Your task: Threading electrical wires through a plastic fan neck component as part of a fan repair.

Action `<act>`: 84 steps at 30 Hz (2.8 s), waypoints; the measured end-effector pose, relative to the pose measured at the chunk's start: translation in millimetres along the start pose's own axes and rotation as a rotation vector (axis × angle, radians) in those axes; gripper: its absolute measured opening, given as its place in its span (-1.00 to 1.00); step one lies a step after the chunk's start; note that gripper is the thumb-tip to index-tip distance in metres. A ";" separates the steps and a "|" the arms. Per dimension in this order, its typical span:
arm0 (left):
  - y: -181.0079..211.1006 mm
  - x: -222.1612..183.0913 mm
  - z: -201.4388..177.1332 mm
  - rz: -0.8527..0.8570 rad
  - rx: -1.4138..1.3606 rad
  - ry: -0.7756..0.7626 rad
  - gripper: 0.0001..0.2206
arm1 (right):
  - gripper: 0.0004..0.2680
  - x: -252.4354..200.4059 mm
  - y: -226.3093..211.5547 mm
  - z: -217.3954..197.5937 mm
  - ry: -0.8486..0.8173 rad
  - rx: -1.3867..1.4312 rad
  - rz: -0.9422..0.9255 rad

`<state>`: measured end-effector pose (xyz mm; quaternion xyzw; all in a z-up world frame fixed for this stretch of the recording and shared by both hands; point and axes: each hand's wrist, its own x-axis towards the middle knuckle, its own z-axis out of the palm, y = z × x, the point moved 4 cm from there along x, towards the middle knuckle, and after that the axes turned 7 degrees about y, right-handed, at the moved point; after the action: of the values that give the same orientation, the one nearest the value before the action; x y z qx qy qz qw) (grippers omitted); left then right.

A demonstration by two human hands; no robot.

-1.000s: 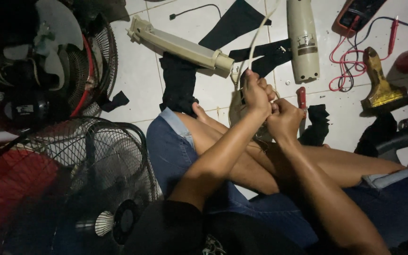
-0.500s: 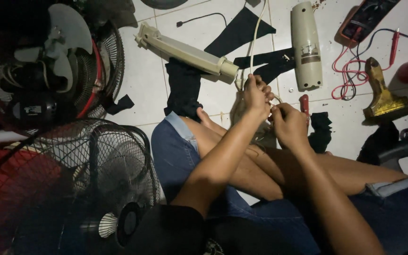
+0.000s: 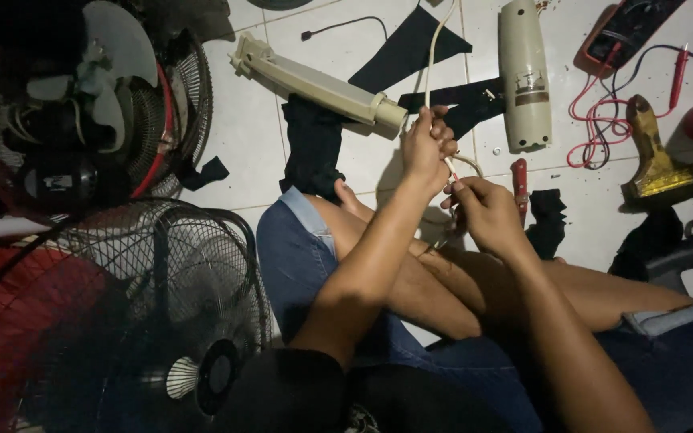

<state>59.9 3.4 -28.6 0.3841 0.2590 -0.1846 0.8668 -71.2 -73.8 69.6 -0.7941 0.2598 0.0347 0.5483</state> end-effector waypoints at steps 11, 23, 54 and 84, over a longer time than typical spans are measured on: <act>-2.9 -28.5 -2.0 -0.142 -0.011 -0.032 -0.64 | -0.83 0.8 -2.7 -9.5 0.100 -0.037 -0.017; 22.7 -23.9 -12.0 -0.074 0.043 -0.118 -0.70 | -0.72 -13.5 -29.3 -13.7 0.023 0.029 -0.291; 80.5 -131.7 50.8 0.141 0.942 -0.411 -0.22 | -0.80 -244.7 -5.0 -219.7 0.436 0.291 -0.283; 77.2 -174.3 60.7 0.518 0.750 -0.304 -0.54 | -0.72 -197.5 -98.7 -152.5 0.103 0.035 -0.544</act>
<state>-20.4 27.4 153.0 0.6910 -0.0592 -0.0972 0.7139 -232.2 -109.4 281.4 -0.8259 0.0650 -0.1587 0.5370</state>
